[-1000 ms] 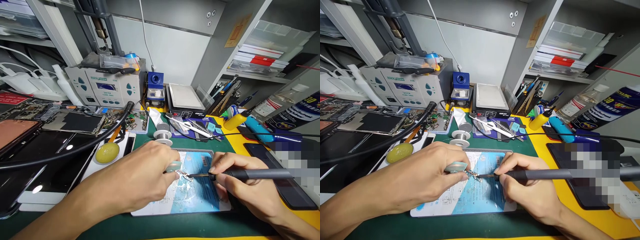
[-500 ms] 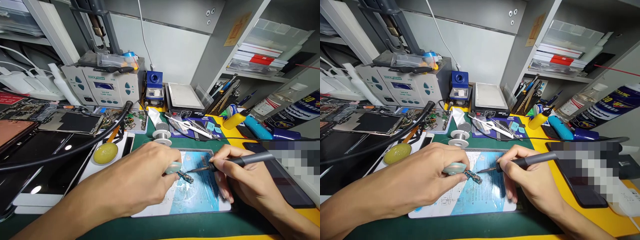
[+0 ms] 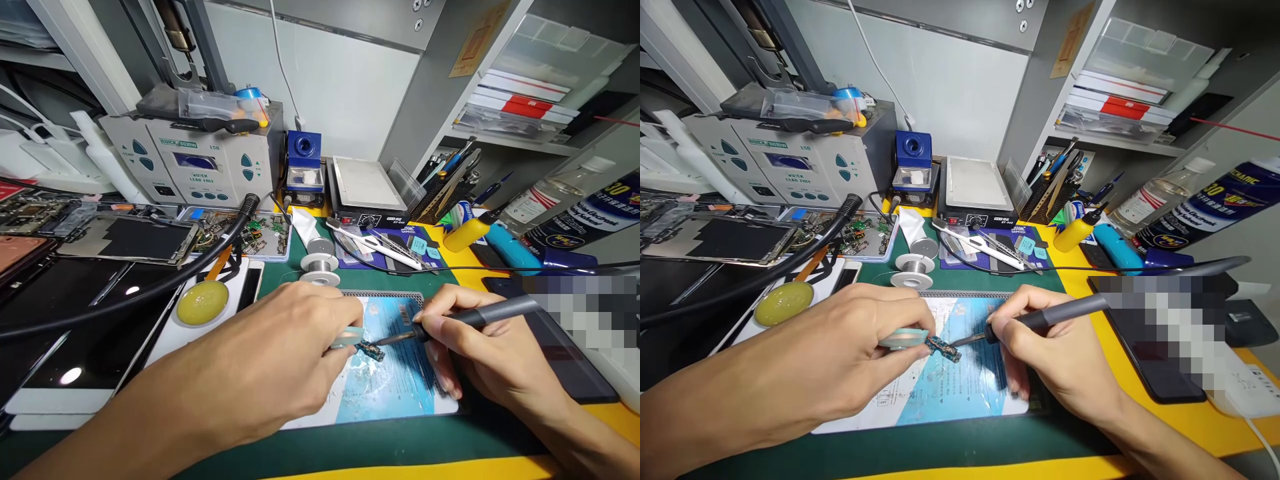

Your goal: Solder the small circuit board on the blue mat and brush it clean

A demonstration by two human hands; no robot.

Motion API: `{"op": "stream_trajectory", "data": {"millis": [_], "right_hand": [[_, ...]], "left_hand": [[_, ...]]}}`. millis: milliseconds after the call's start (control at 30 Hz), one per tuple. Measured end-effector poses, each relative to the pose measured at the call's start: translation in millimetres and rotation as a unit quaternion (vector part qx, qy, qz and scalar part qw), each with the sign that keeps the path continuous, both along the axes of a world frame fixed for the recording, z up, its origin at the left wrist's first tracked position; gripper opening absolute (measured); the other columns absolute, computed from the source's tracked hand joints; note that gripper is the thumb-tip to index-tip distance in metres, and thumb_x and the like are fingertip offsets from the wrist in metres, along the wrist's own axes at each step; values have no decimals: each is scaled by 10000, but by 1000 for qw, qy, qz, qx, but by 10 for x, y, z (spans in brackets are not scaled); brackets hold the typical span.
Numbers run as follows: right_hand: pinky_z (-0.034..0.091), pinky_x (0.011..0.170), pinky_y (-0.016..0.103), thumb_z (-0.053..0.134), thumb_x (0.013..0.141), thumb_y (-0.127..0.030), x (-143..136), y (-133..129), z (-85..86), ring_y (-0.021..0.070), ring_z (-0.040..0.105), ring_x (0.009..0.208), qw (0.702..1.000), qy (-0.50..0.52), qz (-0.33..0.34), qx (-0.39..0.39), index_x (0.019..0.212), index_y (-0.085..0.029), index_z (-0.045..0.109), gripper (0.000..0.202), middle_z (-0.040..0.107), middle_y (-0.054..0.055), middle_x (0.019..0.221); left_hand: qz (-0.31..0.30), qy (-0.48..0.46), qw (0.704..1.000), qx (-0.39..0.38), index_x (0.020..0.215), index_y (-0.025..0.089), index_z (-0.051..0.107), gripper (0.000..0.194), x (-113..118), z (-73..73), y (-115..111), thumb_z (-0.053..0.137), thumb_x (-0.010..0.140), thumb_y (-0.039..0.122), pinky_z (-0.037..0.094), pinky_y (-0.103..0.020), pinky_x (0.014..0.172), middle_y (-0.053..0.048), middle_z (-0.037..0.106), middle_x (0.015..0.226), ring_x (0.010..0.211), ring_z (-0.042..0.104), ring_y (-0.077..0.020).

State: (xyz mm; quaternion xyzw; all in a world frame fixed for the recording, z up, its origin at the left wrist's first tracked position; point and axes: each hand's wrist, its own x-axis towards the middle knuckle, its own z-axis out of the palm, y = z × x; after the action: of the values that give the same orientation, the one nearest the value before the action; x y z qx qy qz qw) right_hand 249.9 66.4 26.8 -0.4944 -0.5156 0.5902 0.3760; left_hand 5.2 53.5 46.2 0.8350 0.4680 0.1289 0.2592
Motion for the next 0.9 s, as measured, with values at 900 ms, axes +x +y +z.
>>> {"op": "stream_trajectory", "data": {"millis": [900], "right_hand": [[391,260,167,777,782,-362,61,85,-90,116,500,250,999,-4,51,10,668,-189,658,239,587,-13,382]], "left_hand": [[-19,12,1000,14,913,269,610,67,0,-34,25,552,920,237,379,-303,713,42,616,858,865,585,-163]]}}
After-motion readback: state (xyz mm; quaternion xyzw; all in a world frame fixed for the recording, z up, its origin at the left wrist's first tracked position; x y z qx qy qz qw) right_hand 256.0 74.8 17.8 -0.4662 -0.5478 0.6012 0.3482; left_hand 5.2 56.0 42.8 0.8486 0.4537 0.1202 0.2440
